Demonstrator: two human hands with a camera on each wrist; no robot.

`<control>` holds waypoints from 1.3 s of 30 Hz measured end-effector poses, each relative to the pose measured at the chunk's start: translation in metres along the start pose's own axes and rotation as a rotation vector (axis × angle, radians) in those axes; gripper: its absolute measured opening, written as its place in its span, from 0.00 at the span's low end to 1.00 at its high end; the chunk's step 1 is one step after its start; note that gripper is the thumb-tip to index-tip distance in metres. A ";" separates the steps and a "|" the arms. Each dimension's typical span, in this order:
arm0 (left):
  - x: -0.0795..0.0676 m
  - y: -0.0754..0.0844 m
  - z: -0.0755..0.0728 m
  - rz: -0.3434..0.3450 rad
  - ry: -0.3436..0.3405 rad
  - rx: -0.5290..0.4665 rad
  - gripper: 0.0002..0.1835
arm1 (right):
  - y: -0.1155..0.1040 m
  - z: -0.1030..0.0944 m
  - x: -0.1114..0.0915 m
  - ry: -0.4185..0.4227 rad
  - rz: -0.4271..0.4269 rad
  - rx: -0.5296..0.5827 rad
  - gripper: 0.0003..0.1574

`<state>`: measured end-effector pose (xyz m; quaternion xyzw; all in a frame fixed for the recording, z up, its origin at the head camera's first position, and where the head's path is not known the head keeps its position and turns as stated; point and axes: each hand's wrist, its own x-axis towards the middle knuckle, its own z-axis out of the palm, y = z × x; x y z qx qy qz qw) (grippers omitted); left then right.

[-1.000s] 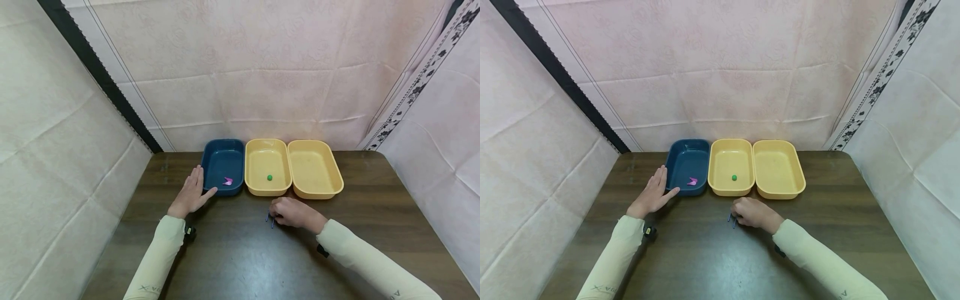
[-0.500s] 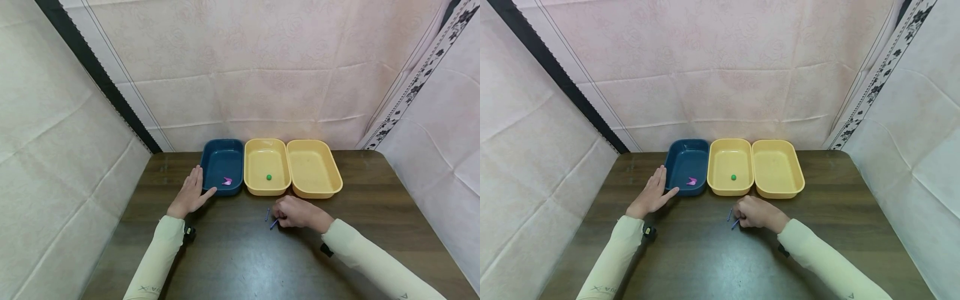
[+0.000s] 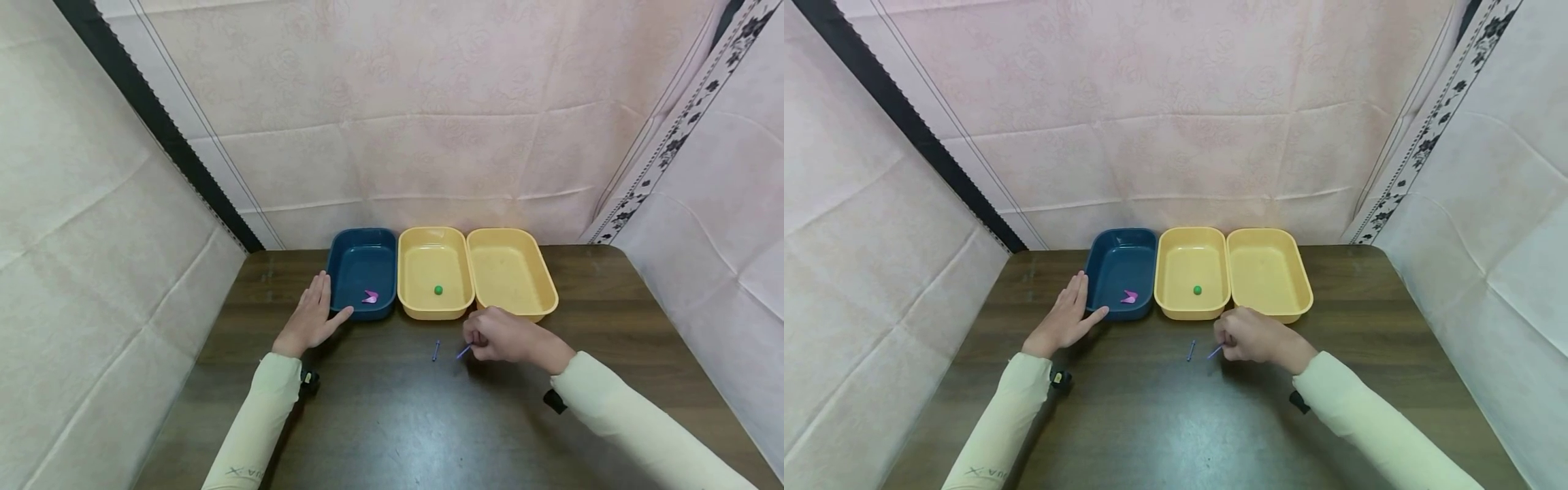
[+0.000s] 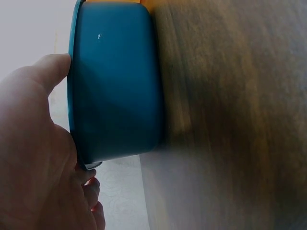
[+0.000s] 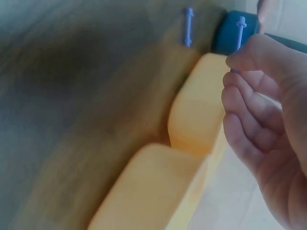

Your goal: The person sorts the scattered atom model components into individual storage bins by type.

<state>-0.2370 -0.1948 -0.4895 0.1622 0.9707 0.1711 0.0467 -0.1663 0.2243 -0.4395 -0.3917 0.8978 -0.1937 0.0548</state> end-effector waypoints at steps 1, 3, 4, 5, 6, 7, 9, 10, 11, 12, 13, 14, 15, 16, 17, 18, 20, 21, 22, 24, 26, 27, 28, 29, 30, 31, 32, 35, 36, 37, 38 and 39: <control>0.000 0.000 0.000 -0.001 -0.002 -0.002 0.58 | 0.001 -0.004 -0.002 0.008 0.000 -0.004 0.13; -0.001 0.000 0.000 -0.003 -0.002 -0.008 0.58 | 0.002 -0.010 -0.006 0.021 0.001 -0.011 0.12; -0.001 0.000 0.000 -0.003 -0.002 -0.010 0.58 | 0.003 -0.014 -0.007 0.027 0.000 -0.015 0.12; -0.001 0.000 0.000 -0.003 -0.001 -0.010 0.58 | 0.004 -0.017 -0.009 0.029 0.005 -0.017 0.12; -0.001 -0.001 0.000 -0.002 0.000 -0.010 0.58 | 0.005 -0.020 -0.011 0.033 0.009 -0.022 0.13; -0.001 -0.001 0.000 -0.002 -0.001 -0.008 0.58 | 0.007 -0.023 -0.013 0.038 0.011 -0.028 0.13; -0.001 -0.001 0.000 -0.001 0.000 -0.006 0.58 | 0.009 -0.029 -0.016 0.045 0.014 -0.040 0.13; -0.001 -0.001 0.000 -0.001 0.000 -0.005 0.58 | 0.010 -0.032 -0.017 0.049 0.018 -0.047 0.13; -0.001 -0.001 0.000 -0.001 0.000 -0.005 0.57 | 0.011 -0.036 -0.018 0.051 0.022 -0.055 0.13; -0.001 -0.001 0.000 -0.002 -0.001 -0.005 0.57 | 0.012 -0.039 -0.020 0.058 0.020 -0.066 0.12; -0.001 -0.001 0.000 -0.003 -0.001 -0.005 0.57 | 0.013 -0.042 -0.021 0.062 0.022 -0.076 0.11; -0.001 -0.001 0.000 -0.004 -0.001 -0.006 0.57 | 0.014 -0.045 -0.022 0.066 0.025 -0.083 0.11; -0.001 0.000 0.000 -0.004 0.000 -0.007 0.57 | 0.015 -0.049 -0.023 0.069 0.029 -0.089 0.10; -0.001 0.000 0.000 -0.004 0.002 -0.007 0.57 | 0.016 -0.052 -0.024 0.075 0.030 -0.099 0.11; -0.001 0.000 0.000 -0.003 0.003 -0.007 0.57 | 0.017 -0.056 -0.026 0.080 0.033 -0.106 0.11; 0.000 0.000 0.000 -0.003 0.005 -0.006 0.57 | 0.017 -0.059 -0.026 0.086 0.033 -0.114 0.11; 0.000 0.000 0.000 0.000 0.012 -0.004 0.56 | 0.018 -0.065 -0.028 0.098 0.039 -0.126 0.13; 0.000 0.000 0.000 0.002 0.014 -0.004 0.56 | 0.018 -0.068 -0.029 0.101 0.043 -0.134 0.14; 0.000 0.000 0.000 0.003 0.016 -0.002 0.56 | 0.019 -0.071 -0.030 0.105 0.047 -0.145 0.15; 0.000 0.000 0.000 0.005 0.016 -0.002 0.56 | 0.020 -0.077 -0.031 0.110 0.062 -0.162 0.15; 0.000 -0.001 0.000 0.006 0.016 -0.005 0.57 | 0.021 -0.082 -0.032 0.105 0.079 -0.174 0.13; 0.001 -0.001 0.000 0.005 0.015 -0.005 0.57 | 0.022 -0.084 -0.032 0.104 0.085 -0.179 0.13; 0.001 -0.001 0.000 0.005 0.014 -0.005 0.57 | 0.023 -0.087 -0.032 0.103 0.090 -0.181 0.12; 0.001 -0.001 0.000 0.005 0.013 -0.006 0.57 | 0.024 -0.089 -0.031 0.101 0.094 -0.180 0.12; 0.001 -0.001 0.000 0.006 0.013 -0.005 0.57 | 0.025 -0.091 -0.031 0.102 0.095 -0.179 0.12; 0.001 -0.001 0.000 0.006 0.012 -0.004 0.57 | 0.026 -0.093 -0.031 0.104 0.098 -0.177 0.12; 0.001 -0.001 0.000 0.007 0.012 -0.004 0.57 | 0.028 -0.094 -0.030 0.107 0.102 -0.179 0.12; 0.001 -0.002 0.001 0.009 0.010 -0.005 0.57 | 0.032 -0.097 -0.029 0.124 0.115 -0.189 0.13; 0.001 -0.002 0.001 0.009 0.009 -0.006 0.57 | 0.034 -0.098 -0.028 0.130 0.120 -0.196 0.13; 0.001 -0.002 0.001 0.009 0.008 -0.006 0.57 | 0.036 -0.099 -0.028 0.136 0.125 -0.200 0.12; 0.001 -0.002 0.001 0.008 0.008 -0.007 0.57 | 0.038 -0.099 -0.027 0.143 0.128 -0.207 0.12; 0.000 -0.002 0.001 0.008 0.007 -0.007 0.57 | 0.040 -0.099 -0.027 0.148 0.130 -0.211 0.11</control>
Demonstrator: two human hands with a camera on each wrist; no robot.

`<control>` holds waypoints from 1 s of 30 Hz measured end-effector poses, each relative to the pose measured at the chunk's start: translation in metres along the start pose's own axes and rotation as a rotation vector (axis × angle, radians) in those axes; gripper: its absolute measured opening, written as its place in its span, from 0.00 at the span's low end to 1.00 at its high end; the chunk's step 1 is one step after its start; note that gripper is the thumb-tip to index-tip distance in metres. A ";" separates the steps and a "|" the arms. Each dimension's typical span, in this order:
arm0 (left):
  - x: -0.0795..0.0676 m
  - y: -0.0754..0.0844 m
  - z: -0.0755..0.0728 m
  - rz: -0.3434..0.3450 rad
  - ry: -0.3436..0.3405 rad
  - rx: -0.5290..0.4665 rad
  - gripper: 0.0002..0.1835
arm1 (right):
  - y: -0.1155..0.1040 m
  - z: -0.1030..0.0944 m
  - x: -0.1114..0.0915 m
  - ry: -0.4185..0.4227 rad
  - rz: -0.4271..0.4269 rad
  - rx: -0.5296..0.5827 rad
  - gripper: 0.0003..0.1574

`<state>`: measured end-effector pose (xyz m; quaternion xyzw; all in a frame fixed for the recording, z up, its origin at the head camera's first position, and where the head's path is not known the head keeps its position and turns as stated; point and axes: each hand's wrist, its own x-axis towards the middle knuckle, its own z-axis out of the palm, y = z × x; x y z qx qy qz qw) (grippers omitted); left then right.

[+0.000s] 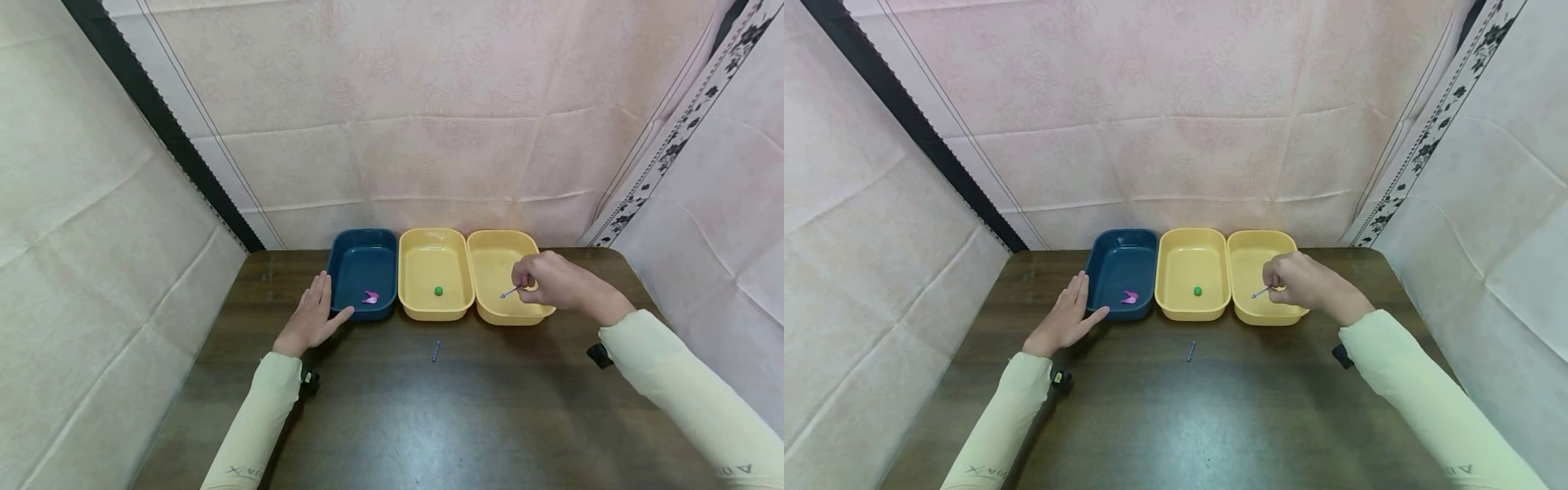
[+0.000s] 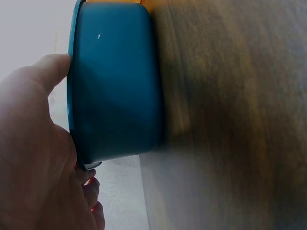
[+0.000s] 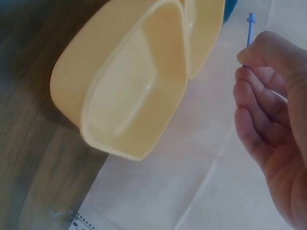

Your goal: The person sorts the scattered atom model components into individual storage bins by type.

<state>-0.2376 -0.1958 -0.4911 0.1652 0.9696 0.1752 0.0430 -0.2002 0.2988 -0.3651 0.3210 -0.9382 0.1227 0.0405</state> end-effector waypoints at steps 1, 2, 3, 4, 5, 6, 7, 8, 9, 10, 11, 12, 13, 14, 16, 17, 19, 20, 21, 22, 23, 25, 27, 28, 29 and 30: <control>0.000 0.000 0.000 0.000 0.001 0.000 0.57 | 0.002 0.000 0.001 0.005 0.002 0.000 0.10; 0.000 0.000 0.000 -0.001 0.000 0.000 0.57 | 0.004 0.001 0.002 0.011 0.004 -0.002 0.10; 0.000 0.000 0.000 0.000 0.000 -0.001 0.57 | 0.007 0.001 0.003 0.016 0.006 0.000 0.10; 0.000 0.000 0.000 0.000 -0.002 -0.001 0.57 | 0.009 0.002 0.004 0.020 0.007 0.002 0.09; -0.001 0.001 0.000 0.000 -0.002 -0.005 0.57 | 0.011 0.003 0.005 0.023 0.014 0.003 0.10; -0.001 0.001 0.000 0.001 -0.003 -0.006 0.57 | 0.013 0.004 0.006 0.024 0.021 0.005 0.09; -0.001 0.001 0.000 0.001 -0.006 -0.005 0.57 | 0.015 0.005 0.007 0.028 0.030 0.007 0.09; -0.001 0.001 0.000 0.000 -0.007 -0.004 0.57 | 0.017 0.007 0.008 0.030 0.042 0.013 0.10; -0.002 0.001 0.000 -0.001 -0.008 -0.004 0.57 | 0.019 0.008 0.008 0.030 0.057 0.019 0.09; -0.002 0.001 0.000 -0.001 -0.008 -0.003 0.57 | 0.021 0.010 0.009 0.030 0.073 0.026 0.09; -0.002 0.001 0.000 -0.001 -0.007 -0.004 0.57 | 0.024 0.013 0.011 0.030 0.090 0.032 0.09; -0.002 0.001 0.000 -0.001 -0.006 -0.001 0.57 | 0.027 0.016 0.012 0.031 0.104 0.037 0.08; -0.002 0.001 0.000 0.000 -0.005 -0.002 0.57 | 0.030 0.019 0.013 0.032 0.117 0.045 0.07; -0.002 0.001 0.000 0.000 -0.003 -0.003 0.58 | 0.033 0.022 0.014 0.030 0.134 0.052 0.07; -0.002 0.000 0.000 0.002 -0.001 -0.004 0.58 | 0.041 0.031 0.016 0.029 0.156 0.063 0.06; -0.002 0.000 0.000 0.003 -0.002 -0.005 0.58 | 0.044 0.035 0.017 0.029 0.168 0.069 0.06; -0.002 0.000 0.001 0.003 -0.003 -0.005 0.58 | 0.050 0.044 0.017 0.032 0.185 0.083 0.06; -0.002 -0.001 0.001 0.003 -0.004 -0.005 0.58 | 0.052 0.047 0.017 0.035 0.192 0.089 0.07; -0.002 -0.001 0.001 0.003 -0.006 -0.005 0.58 | 0.055 0.051 0.018 0.042 0.194 0.094 0.07; -0.002 -0.001 0.001 0.004 -0.004 -0.006 0.58 | 0.056 0.054 0.018 0.048 0.197 0.096 0.07; -0.002 -0.001 0.001 0.004 -0.002 -0.007 0.58 | 0.058 0.056 0.018 0.056 0.201 0.098 0.07; -0.002 -0.001 0.001 0.004 0.003 -0.007 0.58 | 0.060 0.059 0.018 0.073 0.218 0.098 0.06; -0.002 -0.001 0.002 0.004 0.006 -0.008 0.58 | 0.061 0.060 0.017 0.091 0.243 0.096 0.04; -0.002 -0.001 0.002 0.004 0.007 -0.007 0.58 | 0.061 0.059 0.017 0.101 0.256 0.096 0.04; -0.002 0.000 0.002 0.004 0.006 -0.007 0.58 | 0.061 0.058 0.016 0.110 0.269 0.097 0.04; -0.002 0.000 0.002 0.003 0.005 -0.007 0.57 | 0.060 0.056 0.015 0.118 0.279 0.100 0.05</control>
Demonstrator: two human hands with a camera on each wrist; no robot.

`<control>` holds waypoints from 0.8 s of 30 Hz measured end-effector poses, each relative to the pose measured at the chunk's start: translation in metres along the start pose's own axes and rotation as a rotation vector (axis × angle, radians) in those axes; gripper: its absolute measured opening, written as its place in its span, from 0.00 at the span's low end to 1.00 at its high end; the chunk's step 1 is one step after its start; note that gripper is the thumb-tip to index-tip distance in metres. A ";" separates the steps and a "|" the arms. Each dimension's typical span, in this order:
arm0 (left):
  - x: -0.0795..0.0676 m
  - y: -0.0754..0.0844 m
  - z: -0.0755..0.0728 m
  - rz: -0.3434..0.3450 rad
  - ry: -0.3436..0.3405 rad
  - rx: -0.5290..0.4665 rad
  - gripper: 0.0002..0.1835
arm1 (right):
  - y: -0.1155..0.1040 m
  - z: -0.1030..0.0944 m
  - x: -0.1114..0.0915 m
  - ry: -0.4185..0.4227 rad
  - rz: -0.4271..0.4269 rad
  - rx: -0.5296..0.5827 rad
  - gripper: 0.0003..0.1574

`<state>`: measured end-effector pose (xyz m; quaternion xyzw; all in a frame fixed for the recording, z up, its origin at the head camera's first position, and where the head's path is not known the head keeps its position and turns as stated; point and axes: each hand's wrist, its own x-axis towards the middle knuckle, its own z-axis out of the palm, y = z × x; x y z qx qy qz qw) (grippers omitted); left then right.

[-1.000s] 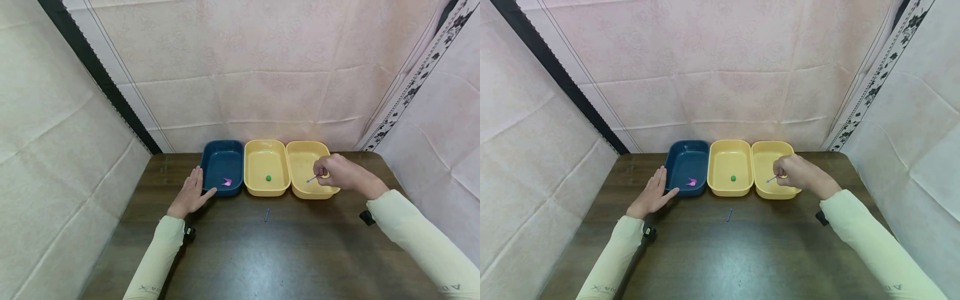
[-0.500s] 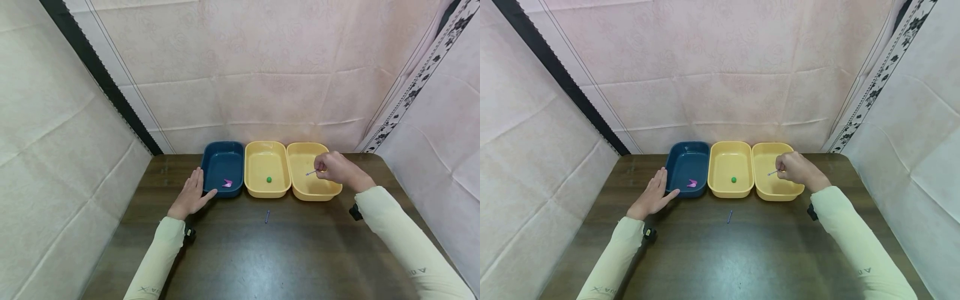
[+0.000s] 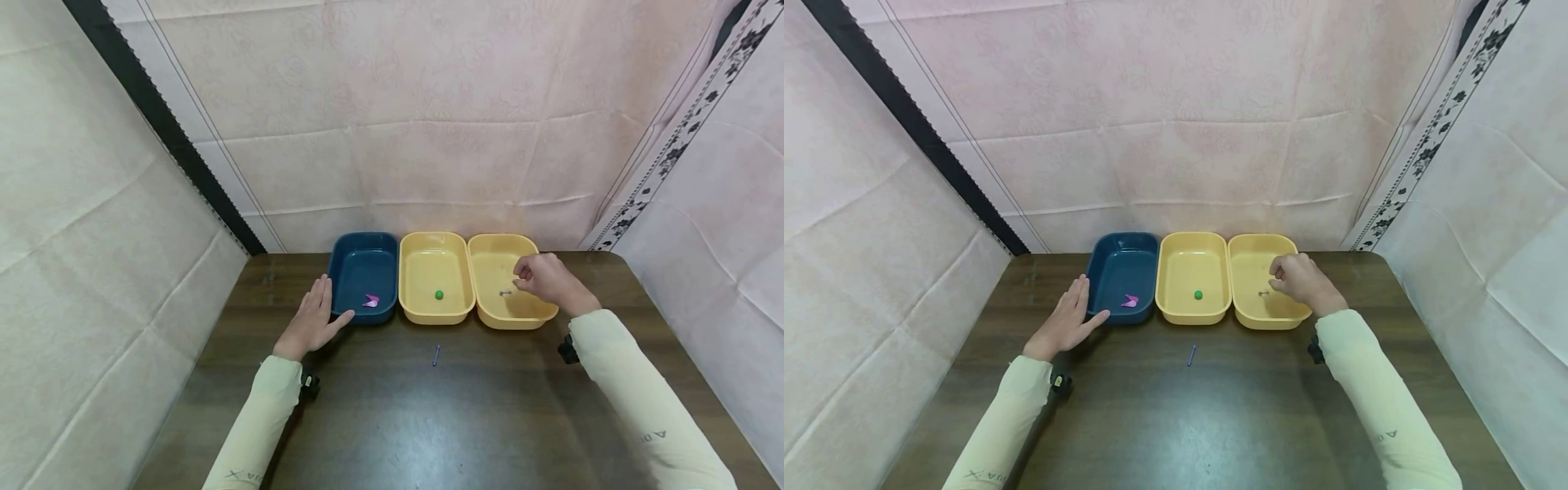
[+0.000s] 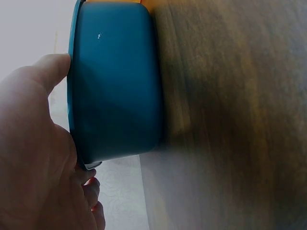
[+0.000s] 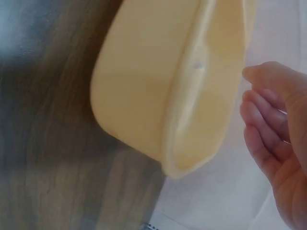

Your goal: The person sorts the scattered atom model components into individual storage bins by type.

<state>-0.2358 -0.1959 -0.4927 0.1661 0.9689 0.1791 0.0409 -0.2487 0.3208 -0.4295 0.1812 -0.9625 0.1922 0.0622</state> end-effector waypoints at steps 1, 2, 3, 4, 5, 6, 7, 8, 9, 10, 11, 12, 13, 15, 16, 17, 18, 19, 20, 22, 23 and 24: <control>0.000 0.000 0.000 0.000 -0.003 -0.002 0.57 | -0.001 -0.002 -0.001 0.010 0.001 -0.003 0.07; 0.000 0.001 0.000 0.001 -0.002 -0.002 0.57 | -0.002 -0.005 -0.002 0.019 -0.003 -0.007 0.08; 0.000 0.001 0.000 0.001 -0.001 -0.004 0.57 | -0.004 -0.008 -0.002 0.024 -0.011 -0.010 0.09; -0.001 0.001 0.000 0.000 -0.003 -0.005 0.57 | -0.006 -0.011 -0.003 0.029 -0.018 -0.014 0.10; -0.001 0.001 0.000 -0.001 -0.003 -0.007 0.57 | -0.009 -0.015 -0.004 0.032 -0.033 -0.018 0.10; -0.001 0.001 0.000 -0.001 -0.004 -0.008 0.57 | -0.013 -0.018 -0.004 0.035 -0.049 -0.024 0.11; -0.001 0.001 -0.001 -0.002 -0.004 -0.008 0.57 | -0.017 -0.022 -0.005 0.038 -0.070 -0.034 0.11; 0.000 0.001 -0.001 -0.002 -0.005 -0.008 0.57 | -0.022 -0.025 -0.005 0.039 -0.089 -0.039 0.11; 0.000 0.001 -0.001 -0.002 -0.006 -0.008 0.58 | -0.027 -0.028 -0.006 0.038 -0.111 -0.044 0.12; 0.000 0.001 -0.001 -0.003 -0.008 -0.007 0.58 | -0.033 -0.031 -0.007 0.035 -0.131 -0.050 0.12; 0.001 0.001 -0.001 -0.002 -0.007 -0.005 0.58 | -0.039 -0.034 -0.008 0.032 -0.158 -0.055 0.13; 0.001 0.001 -0.001 -0.002 -0.006 -0.003 0.58 | -0.044 -0.036 -0.008 0.028 -0.180 -0.059 0.14; 0.001 0.002 -0.002 -0.002 -0.005 0.000 0.57 | -0.050 -0.037 -0.009 0.022 -0.201 -0.063 0.14; 0.001 0.002 -0.002 -0.002 -0.005 0.003 0.57 | -0.061 -0.040 -0.011 0.007 -0.242 -0.061 0.16; 0.001 0.002 -0.002 -0.003 -0.006 0.004 0.58 | -0.067 -0.041 -0.012 0.000 -0.261 -0.062 0.16; 0.001 0.002 -0.002 -0.003 -0.007 0.005 0.58 | -0.072 -0.042 -0.013 -0.005 -0.282 -0.059 0.16; 0.001 0.002 -0.002 -0.003 -0.008 0.005 0.58 | -0.077 -0.042 -0.014 -0.012 -0.295 -0.057 0.17; 0.000 0.002 -0.002 -0.004 -0.010 0.008 0.58 | -0.082 -0.042 -0.015 -0.021 -0.306 -0.057 0.17; 0.001 0.002 -0.002 -0.004 -0.011 0.007 0.58 | -0.087 -0.042 -0.015 -0.028 -0.318 -0.056 0.18; 0.001 0.001 -0.002 -0.006 -0.013 0.010 0.58 | -0.095 -0.042 -0.017 -0.040 -0.342 -0.055 0.18; 0.001 0.001 -0.002 -0.006 -0.011 0.011 0.58 | -0.098 -0.041 -0.017 -0.046 -0.351 -0.056 0.19; 0.001 0.001 -0.002 -0.006 -0.010 0.013 0.58 | -0.102 -0.041 -0.018 -0.049 -0.361 -0.057 0.19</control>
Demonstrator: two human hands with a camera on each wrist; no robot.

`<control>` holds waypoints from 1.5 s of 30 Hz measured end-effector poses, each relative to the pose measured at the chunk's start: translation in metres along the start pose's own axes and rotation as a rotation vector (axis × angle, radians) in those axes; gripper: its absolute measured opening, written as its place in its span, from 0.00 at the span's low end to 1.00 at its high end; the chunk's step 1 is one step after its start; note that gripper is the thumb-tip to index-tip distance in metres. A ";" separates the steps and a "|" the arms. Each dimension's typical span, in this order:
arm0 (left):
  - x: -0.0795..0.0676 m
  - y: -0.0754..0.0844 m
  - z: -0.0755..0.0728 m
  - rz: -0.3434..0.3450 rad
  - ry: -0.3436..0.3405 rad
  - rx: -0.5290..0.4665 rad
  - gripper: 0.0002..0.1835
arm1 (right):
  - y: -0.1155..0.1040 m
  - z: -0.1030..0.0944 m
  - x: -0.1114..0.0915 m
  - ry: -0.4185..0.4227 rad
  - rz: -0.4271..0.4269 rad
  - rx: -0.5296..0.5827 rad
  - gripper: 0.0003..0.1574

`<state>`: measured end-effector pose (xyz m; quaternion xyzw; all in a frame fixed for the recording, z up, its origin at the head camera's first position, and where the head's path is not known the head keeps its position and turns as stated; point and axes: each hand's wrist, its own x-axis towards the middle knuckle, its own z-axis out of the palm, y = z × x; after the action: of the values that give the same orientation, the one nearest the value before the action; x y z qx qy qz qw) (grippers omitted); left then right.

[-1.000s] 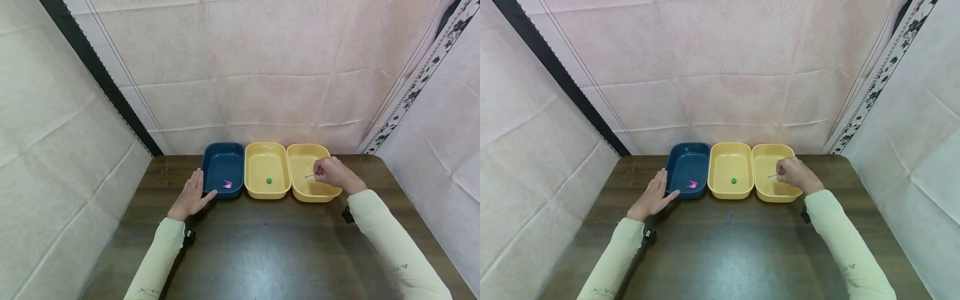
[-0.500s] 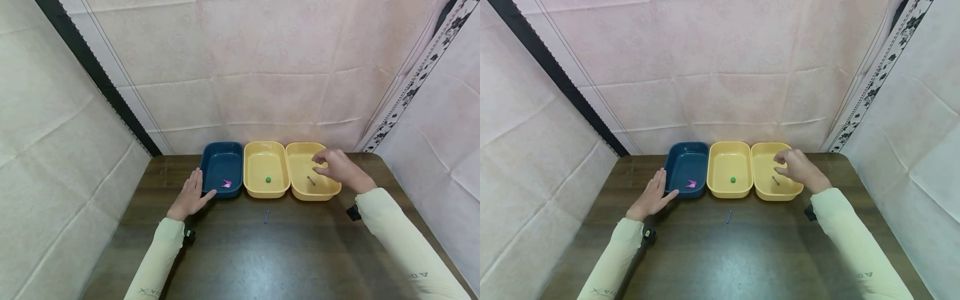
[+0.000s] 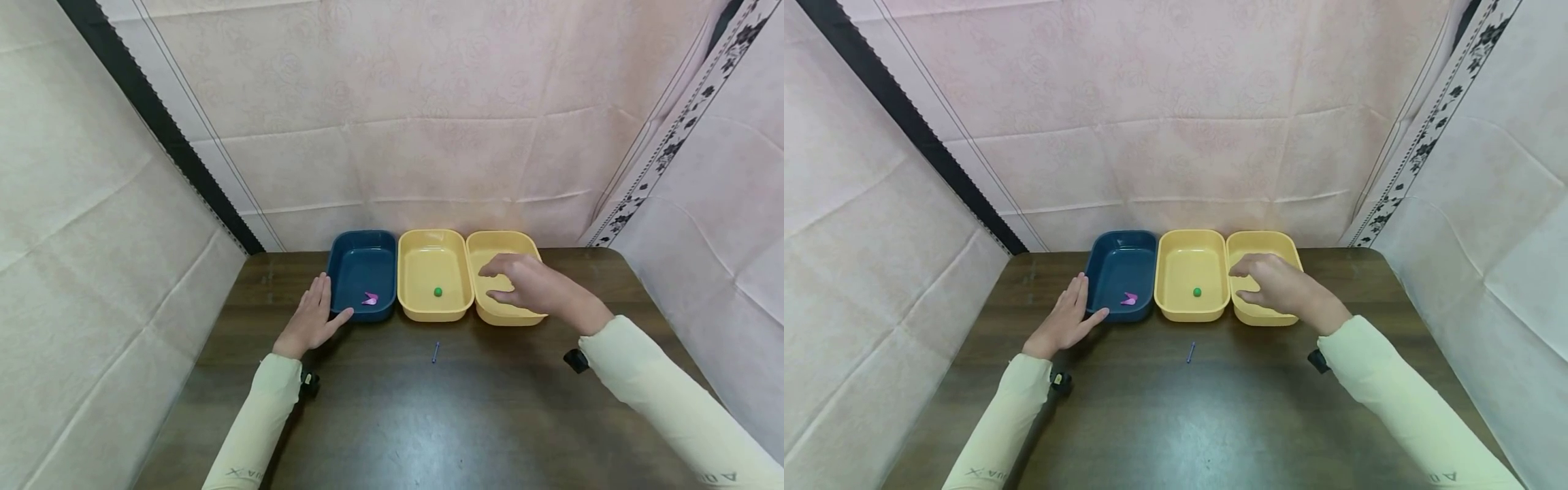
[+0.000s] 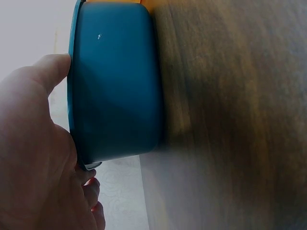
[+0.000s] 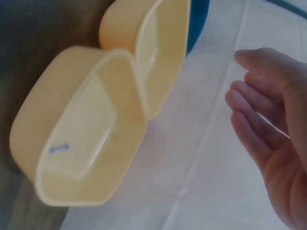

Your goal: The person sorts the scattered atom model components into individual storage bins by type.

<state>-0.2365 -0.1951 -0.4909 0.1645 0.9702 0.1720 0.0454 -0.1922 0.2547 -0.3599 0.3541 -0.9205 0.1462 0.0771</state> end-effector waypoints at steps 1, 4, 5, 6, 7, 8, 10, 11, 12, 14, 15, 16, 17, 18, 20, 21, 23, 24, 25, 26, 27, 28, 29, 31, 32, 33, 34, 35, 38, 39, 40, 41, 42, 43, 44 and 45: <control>0.000 0.000 0.000 -0.001 0.001 0.001 0.58 | -0.003 0.001 0.001 -0.003 -0.015 -0.004 0.19; 0.000 -0.001 0.000 0.000 0.003 -0.001 0.58 | -0.013 0.004 0.004 -0.011 -0.059 -0.018 0.19; 0.000 -0.001 0.000 0.001 0.003 -0.001 0.58 | -0.017 0.005 0.005 -0.016 -0.072 -0.023 0.19; 0.000 -0.001 0.000 0.002 0.003 0.000 0.58 | -0.020 0.007 0.006 -0.021 -0.085 -0.024 0.19; 0.000 -0.001 0.000 0.003 0.004 -0.001 0.58 | -0.023 0.009 0.006 -0.029 -0.094 -0.026 0.19; 0.000 -0.001 0.000 0.003 0.003 -0.001 0.57 | -0.027 0.010 0.006 -0.037 -0.100 -0.025 0.19; 0.000 -0.001 0.000 0.003 0.005 0.000 0.57 | -0.032 0.014 0.008 -0.051 -0.121 -0.021 0.19; 0.000 -0.001 0.000 0.004 0.005 0.002 0.57 | -0.035 0.017 0.008 -0.058 -0.129 -0.016 0.18; 0.000 -0.001 0.000 0.004 0.005 0.002 0.57 | -0.037 0.019 0.009 -0.066 -0.137 -0.012 0.18; 0.000 -0.001 0.000 0.003 0.003 0.002 0.57 | -0.041 0.024 0.010 -0.080 -0.149 0.002 0.18; 0.000 -0.001 -0.001 0.003 0.003 0.001 0.57 | -0.042 0.027 0.011 -0.090 -0.153 0.011 0.17; 0.000 -0.001 -0.001 0.003 0.002 0.001 0.57 | -0.043 0.029 0.011 -0.096 -0.155 0.020 0.17; 0.000 -0.001 -0.001 0.003 0.003 0.001 0.57 | -0.045 0.032 0.012 -0.106 -0.152 0.032 0.17; 0.000 -0.001 -0.001 0.003 0.004 -0.002 0.57 | -0.046 0.034 0.012 -0.117 -0.152 0.040 0.17; 0.000 -0.001 -0.001 0.004 0.007 -0.003 0.57 | -0.048 0.039 0.014 -0.143 -0.151 0.049 0.17; 0.000 -0.001 -0.001 0.004 0.007 -0.004 0.57 | -0.049 0.042 0.014 -0.159 -0.152 0.049 0.17; 0.000 -0.002 -0.001 0.004 0.006 -0.006 0.57 | -0.051 0.048 0.014 -0.189 -0.155 0.030 0.18; 0.000 -0.002 -0.001 0.005 0.005 -0.006 0.57 | -0.051 0.051 0.015 -0.204 -0.157 0.020 0.19; 0.000 -0.003 0.000 0.006 0.003 -0.003 0.58 | -0.052 0.055 0.015 -0.216 -0.157 0.012 0.19; 0.000 -0.003 0.000 0.007 0.002 -0.002 0.58 | -0.052 0.058 0.015 -0.227 -0.156 0.004 0.19; 0.000 -0.003 0.001 0.008 0.002 0.000 0.58 | -0.052 0.062 0.015 -0.237 -0.155 0.000 0.19; 0.000 -0.003 0.001 0.010 0.004 0.001 0.58 | -0.052 0.065 0.015 -0.244 -0.155 -0.004 0.19; 0.000 -0.003 0.001 0.011 0.006 0.003 0.58 | -0.052 0.068 0.015 -0.248 -0.154 0.001 0.19; 0.001 -0.003 0.002 0.012 0.007 0.003 0.58 | -0.052 0.074 0.015 -0.255 -0.160 0.011 0.19; 0.000 -0.003 0.002 0.012 0.008 0.001 0.58 | -0.051 0.077 0.014 -0.255 -0.165 0.013 0.19; 0.000 -0.003 0.002 0.012 0.008 0.001 0.58 | -0.051 0.080 0.014 -0.257 -0.165 0.017 0.19; 0.000 -0.003 0.002 0.011 0.007 -0.002 0.58 | -0.051 0.083 0.014 -0.256 -0.172 0.015 0.18; 0.000 -0.003 0.001 0.010 0.006 -0.004 0.58 | -0.050 0.086 0.014 -0.260 -0.167 0.017 0.18; 0.000 -0.002 0.001 0.010 0.005 -0.006 0.58 | -0.049 0.095 0.013 -0.278 -0.149 0.009 0.18; 0.000 -0.002 0.001 0.010 0.004 -0.006 0.58 | -0.049 0.098 0.012 -0.286 -0.145 0.008 0.18; -0.001 -0.002 0.001 0.009 0.004 -0.006 0.58 | -0.048 0.101 0.012 -0.291 -0.141 0.006 0.18; -0.001 -0.002 0.001 0.009 0.004 -0.005 0.57 | -0.048 0.104 0.012 -0.299 -0.134 0.003 0.17; -0.001 -0.002 0.001 0.010 0.005 -0.005 0.57 | -0.047 0.107 0.012 -0.300 -0.138 -0.004 0.17; -0.001 -0.002 0.001 0.010 0.006 -0.004 0.57 | -0.047 0.110 0.012 -0.302 -0.141 -0.012 0.16; -0.001 -0.002 0.001 0.009 0.004 -0.002 0.57 | -0.046 0.114 0.012 -0.299 -0.147 -0.020 0.15; 0.000 -0.002 0.001 0.009 0.006 -0.001 0.58 | -0.046 0.117 0.012 -0.293 -0.152 -0.029 0.15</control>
<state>-0.2365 -0.1968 -0.4930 0.1681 0.9696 0.1731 0.0417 -0.1748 0.1766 -0.4574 0.4391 -0.8944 0.0736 -0.0421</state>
